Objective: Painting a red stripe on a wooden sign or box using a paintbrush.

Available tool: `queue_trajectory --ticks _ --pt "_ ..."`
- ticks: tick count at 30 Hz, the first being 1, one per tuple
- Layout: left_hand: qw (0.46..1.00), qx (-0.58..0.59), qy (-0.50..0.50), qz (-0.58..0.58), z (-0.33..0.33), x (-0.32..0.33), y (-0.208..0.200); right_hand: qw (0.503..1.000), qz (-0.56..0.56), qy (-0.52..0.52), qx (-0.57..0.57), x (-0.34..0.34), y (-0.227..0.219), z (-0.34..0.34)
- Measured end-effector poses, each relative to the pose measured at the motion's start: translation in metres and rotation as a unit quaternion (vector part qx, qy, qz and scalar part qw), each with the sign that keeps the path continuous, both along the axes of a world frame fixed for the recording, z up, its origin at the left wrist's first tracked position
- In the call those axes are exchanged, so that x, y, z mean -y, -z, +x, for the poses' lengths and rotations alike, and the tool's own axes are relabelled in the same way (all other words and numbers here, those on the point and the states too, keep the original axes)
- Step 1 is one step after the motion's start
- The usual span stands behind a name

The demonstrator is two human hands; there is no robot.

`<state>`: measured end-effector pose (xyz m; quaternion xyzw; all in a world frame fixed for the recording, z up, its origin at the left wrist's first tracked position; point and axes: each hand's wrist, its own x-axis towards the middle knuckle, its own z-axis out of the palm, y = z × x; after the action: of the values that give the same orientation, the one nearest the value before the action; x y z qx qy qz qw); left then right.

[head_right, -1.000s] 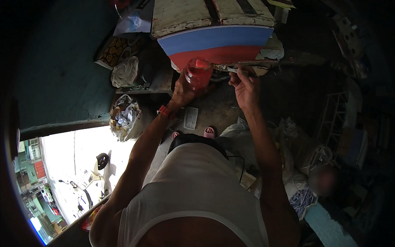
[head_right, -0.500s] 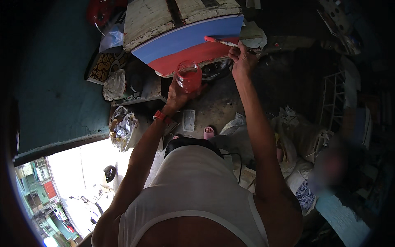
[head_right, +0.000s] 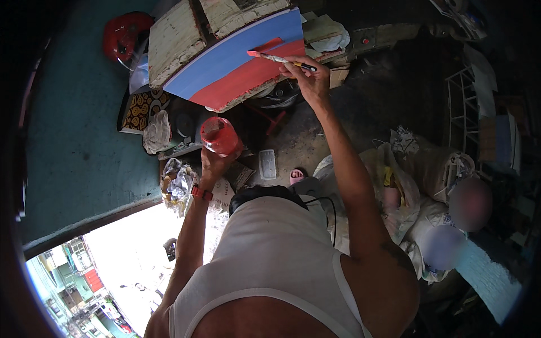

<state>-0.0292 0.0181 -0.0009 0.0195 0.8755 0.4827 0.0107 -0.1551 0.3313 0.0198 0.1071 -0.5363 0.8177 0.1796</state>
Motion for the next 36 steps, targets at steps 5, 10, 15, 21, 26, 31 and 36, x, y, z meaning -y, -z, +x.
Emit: queue_trajectory --ticks 5,10,15,21,26,31,36 --pt "1.0 0.015 -0.011 -0.015 0.017 0.022 -0.005 0.997 -0.019 0.078 -0.005 -0.047 0.014 -0.02" --pt "0.999 0.022 -0.04 -0.027 0.037 0.033 -0.016 0.989 -0.03 0.144 0.005 -0.046 0.008 0.003" --pt "0.999 0.011 -0.03 -0.002 0.039 0.024 -0.028 0.999 -0.021 0.036 -0.006 0.001 0.019 0.008" --pt "0.999 -0.002 -0.044 -0.005 0.037 0.025 -0.022 0.99 -0.042 0.13 0.022 -0.045 0.026 -0.019" --pt "0.999 -0.004 -0.026 -0.043 0.039 0.023 -0.024 0.983 -0.038 0.179 0.004 -0.091 0.022 -0.013" --pt "0.998 0.006 -0.021 -0.052 0.039 0.021 -0.021 0.998 -0.027 0.056 -0.008 -0.041 0.016 0.008" --pt "0.999 0.005 -0.01 -0.038 0.034 0.009 -0.025 0.995 -0.05 0.083 0.006 -0.025 0.037 -0.015"
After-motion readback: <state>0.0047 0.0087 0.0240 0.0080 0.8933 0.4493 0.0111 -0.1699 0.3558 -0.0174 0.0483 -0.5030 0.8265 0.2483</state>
